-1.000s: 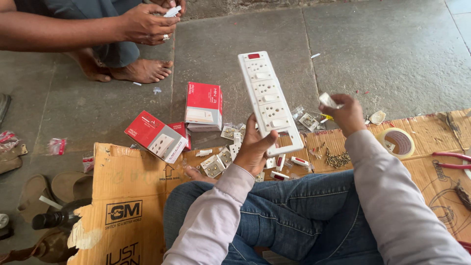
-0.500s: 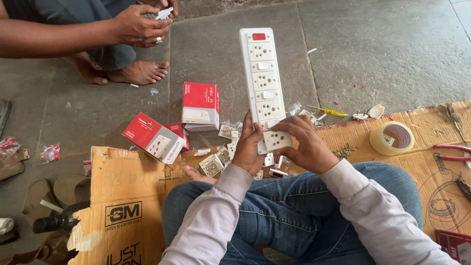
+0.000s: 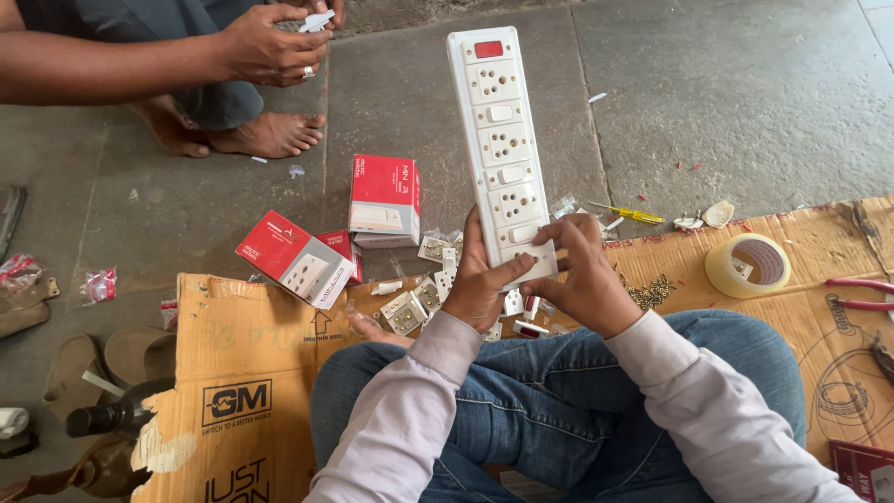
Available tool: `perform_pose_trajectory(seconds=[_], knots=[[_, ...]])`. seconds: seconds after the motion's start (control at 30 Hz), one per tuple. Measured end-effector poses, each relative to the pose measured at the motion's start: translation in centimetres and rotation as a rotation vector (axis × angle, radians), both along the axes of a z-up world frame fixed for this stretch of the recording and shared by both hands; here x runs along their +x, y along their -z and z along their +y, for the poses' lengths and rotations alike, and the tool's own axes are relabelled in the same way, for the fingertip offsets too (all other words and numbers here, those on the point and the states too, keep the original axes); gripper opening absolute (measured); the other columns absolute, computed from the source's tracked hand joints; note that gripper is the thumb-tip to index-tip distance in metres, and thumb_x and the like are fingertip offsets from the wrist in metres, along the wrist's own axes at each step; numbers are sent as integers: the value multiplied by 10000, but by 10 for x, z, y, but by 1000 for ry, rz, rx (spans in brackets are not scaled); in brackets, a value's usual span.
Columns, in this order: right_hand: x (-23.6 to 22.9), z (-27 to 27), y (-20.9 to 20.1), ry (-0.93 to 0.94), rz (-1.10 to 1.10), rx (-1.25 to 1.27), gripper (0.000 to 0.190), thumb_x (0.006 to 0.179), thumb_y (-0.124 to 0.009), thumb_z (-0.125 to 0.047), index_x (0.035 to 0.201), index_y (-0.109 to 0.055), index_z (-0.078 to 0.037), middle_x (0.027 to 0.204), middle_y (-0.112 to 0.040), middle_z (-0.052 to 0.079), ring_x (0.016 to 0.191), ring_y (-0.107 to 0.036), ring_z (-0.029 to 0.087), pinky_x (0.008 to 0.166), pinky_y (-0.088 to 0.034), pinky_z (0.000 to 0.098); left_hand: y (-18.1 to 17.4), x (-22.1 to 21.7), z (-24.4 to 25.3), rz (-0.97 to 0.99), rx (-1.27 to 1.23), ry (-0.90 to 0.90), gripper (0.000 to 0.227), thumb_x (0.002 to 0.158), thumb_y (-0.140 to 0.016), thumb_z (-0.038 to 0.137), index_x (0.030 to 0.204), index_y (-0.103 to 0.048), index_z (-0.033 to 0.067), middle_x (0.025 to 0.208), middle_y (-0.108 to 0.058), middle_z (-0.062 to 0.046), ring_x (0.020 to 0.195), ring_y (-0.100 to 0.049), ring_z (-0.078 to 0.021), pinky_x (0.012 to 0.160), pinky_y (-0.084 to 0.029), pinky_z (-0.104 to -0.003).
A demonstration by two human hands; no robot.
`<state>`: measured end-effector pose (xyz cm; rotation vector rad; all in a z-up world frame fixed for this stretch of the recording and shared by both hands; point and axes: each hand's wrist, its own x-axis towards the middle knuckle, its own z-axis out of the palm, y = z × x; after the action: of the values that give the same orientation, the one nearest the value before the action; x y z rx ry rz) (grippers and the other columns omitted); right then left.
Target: The person sits on the floor and assembles a white plastic electrical socket strip by hand. They pick up small metal components and insert them into the designated slots on the strip, repeating the process for multiple units. Another person sits nearby, also handling similar components.
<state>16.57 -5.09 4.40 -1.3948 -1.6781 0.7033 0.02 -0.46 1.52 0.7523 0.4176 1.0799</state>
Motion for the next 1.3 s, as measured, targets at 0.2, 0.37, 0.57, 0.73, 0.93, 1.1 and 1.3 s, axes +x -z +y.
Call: perform_pose_trajectory(seconds=[0.2,0.37,0.57,0.73,0.93,1.1,1.3], knots=[[18,9,17,-86,557,-277,429,854,-758,15,1206,-517,-29,1109,-643,73,1048,-665,166,869,-607,291,-7,1,1,41,15,-22,946,855,-696,-100,1626,-214,162,1448,-544,-118,1363,-539,-252,1136,-503,-410],[51,19,25,-23,425,-177,417,881,-734,33,1234,-526,-45,1086,-664,70,1021,-679,147,877,-601,279,-7,-3,3,86,41,-12,960,835,-695,-111,1625,-223,162,1456,-556,-131,1350,-564,-261,1139,-502,-434],[195,52,96,271,-383,-234,134,876,-768,-176,968,-791,-81,932,-774,95,811,-720,200,736,-582,368,-11,-8,4,54,-20,-37,948,840,-707,-109,1617,-248,182,1471,-551,-96,1367,-548,-253,1154,-481,-442],[200,69,208,-12,-950,-654,204,804,-736,-242,927,-836,-112,1024,-773,121,944,-732,306,872,-587,424,-12,-7,2,31,-35,-28,940,839,-700,-122,1609,-258,184,1461,-557,-98,1361,-549,-257,1144,-483,-445],[165,68,193,100,-866,-882,267,841,-718,-253,873,-803,-2,913,-789,141,924,-766,287,897,-592,414,-6,-7,1,17,-34,-29,921,832,-707,-134,1597,-290,165,1444,-570,-99,1355,-555,-256,1148,-482,-449],[153,69,180,111,-870,-892,228,824,-696,-208,851,-809,-11,854,-801,131,891,-777,269,871,-601,400,-1,-5,4,14,-38,-29,926,831,-714,-129,1593,-286,177,1432,-585,-103,1350,-559,-263,1147,-480,-449],[139,80,146,-86,-1027,-800,230,952,-588,-177,826,-735,-52,779,-763,69,743,-780,188,680,-621,335,-5,-4,3,13,-46,-28,950,814,-715,-123,1599,-273,176,1441,-575,-99,1354,-552,-253,1148,-471,-450]])
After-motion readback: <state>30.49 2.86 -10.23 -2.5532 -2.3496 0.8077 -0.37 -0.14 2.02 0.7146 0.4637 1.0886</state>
